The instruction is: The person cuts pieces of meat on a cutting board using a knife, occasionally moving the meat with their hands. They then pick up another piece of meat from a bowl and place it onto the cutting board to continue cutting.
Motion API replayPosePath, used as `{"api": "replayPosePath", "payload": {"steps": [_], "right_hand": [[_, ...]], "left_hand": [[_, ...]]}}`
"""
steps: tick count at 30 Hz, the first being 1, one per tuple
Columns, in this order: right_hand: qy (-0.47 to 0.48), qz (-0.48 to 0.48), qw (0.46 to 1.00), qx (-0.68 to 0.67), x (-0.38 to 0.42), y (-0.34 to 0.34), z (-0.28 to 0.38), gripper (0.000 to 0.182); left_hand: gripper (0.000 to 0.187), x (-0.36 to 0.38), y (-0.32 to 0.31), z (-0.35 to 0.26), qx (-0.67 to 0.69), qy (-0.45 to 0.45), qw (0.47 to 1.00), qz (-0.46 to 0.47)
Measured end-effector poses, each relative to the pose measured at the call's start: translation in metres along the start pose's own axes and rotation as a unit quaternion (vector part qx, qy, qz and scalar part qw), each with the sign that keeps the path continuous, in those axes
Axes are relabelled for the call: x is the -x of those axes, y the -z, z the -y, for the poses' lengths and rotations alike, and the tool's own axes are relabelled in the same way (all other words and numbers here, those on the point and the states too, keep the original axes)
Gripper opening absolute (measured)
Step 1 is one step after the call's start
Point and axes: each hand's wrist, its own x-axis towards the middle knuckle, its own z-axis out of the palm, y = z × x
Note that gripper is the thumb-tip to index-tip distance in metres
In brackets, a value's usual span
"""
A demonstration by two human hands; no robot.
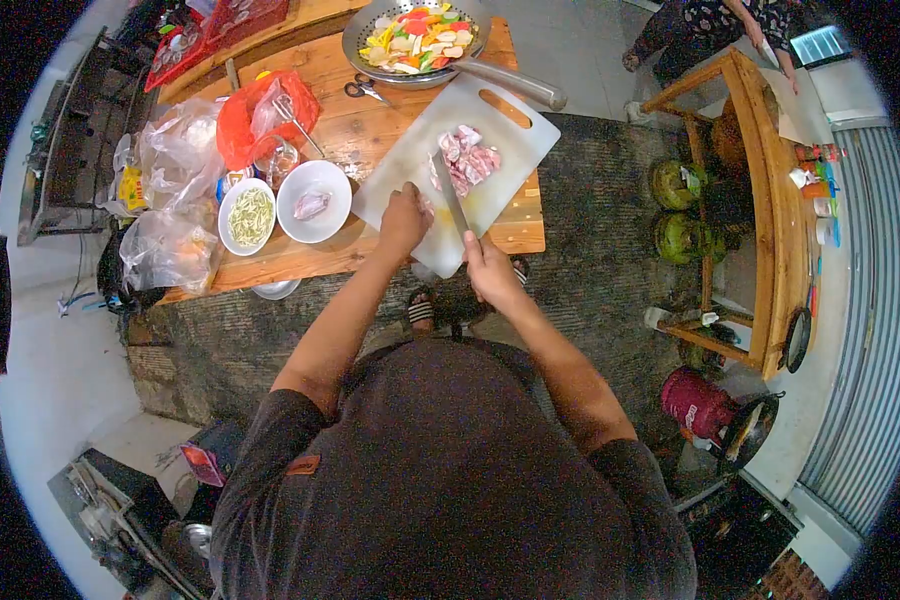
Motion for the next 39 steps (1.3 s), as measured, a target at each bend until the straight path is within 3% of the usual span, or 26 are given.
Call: {"api": "replayPosePath", "payload": {"steps": [5,7,8,10,14,16,19,23,29,31,35,39], "right_hand": [[0.016,0.014,0.999,-0.041,0.004,0.002,-0.011,0.052],[0.006,0.014,0.999,-0.049,0.009,0.002,-0.009,0.052],[0.006,0.014,0.999,-0.051,0.009,0.003,-0.008,0.052],[0.016,0.015,0.999,-0.032,0.011,0.004,-0.009,0.05],[0.001,0.009,1.0,-0.006,0.01,0.001,-0.009,0.049],[-0.001,0.014,1.0,-0.018,0.007,-0.002,-0.018,0.052],[-0.011,0.027,0.999,-0.04,0.009,-0.005,-0.027,0.051],[-0.022,0.036,0.998,-0.047,0.013,-0.005,-0.03,0.05],[-0.002,0.012,1.0,-0.023,0.012,-0.009,-0.036,0.052],[0.022,0.019,0.999,-0.025,0.008,-0.012,-0.033,0.053],[0.014,0.009,1.0,0.001,0.001,-0.018,-0.016,0.054],[0.026,0.009,0.998,-0.053,-0.006,-0.025,-0.001,0.053]], "left_hand": [[0.045,-0.011,0.006,0.004,0.067,0.008,0.997,0.038],[0.044,-0.009,0.035,-0.014,0.201,0.057,0.977,0.038],[0.044,-0.01,0.039,-0.015,0.199,0.057,0.978,0.039],[0.038,-0.006,0.043,-0.009,0.202,-0.053,0.977,-0.051],[0.037,0.007,0.032,0.013,0.122,-0.119,0.983,-0.064],[0.042,0.017,0.028,0.02,0.039,-0.227,0.973,-0.033],[0.04,0.035,0.018,0.02,0.061,-0.281,0.956,-0.056],[0.039,0.053,0.022,0.015,0.111,-0.23,0.966,-0.036],[0.027,0.046,0.016,0.018,0.068,-0.192,0.974,-0.101],[0.025,0.044,0.014,0.019,0.098,-0.117,0.987,-0.047],[0.026,0.042,0.012,0.02,0.093,-0.107,0.989,-0.043],[0.034,0.034,0.023,0.016,0.169,-0.018,0.985,0.006]]}}
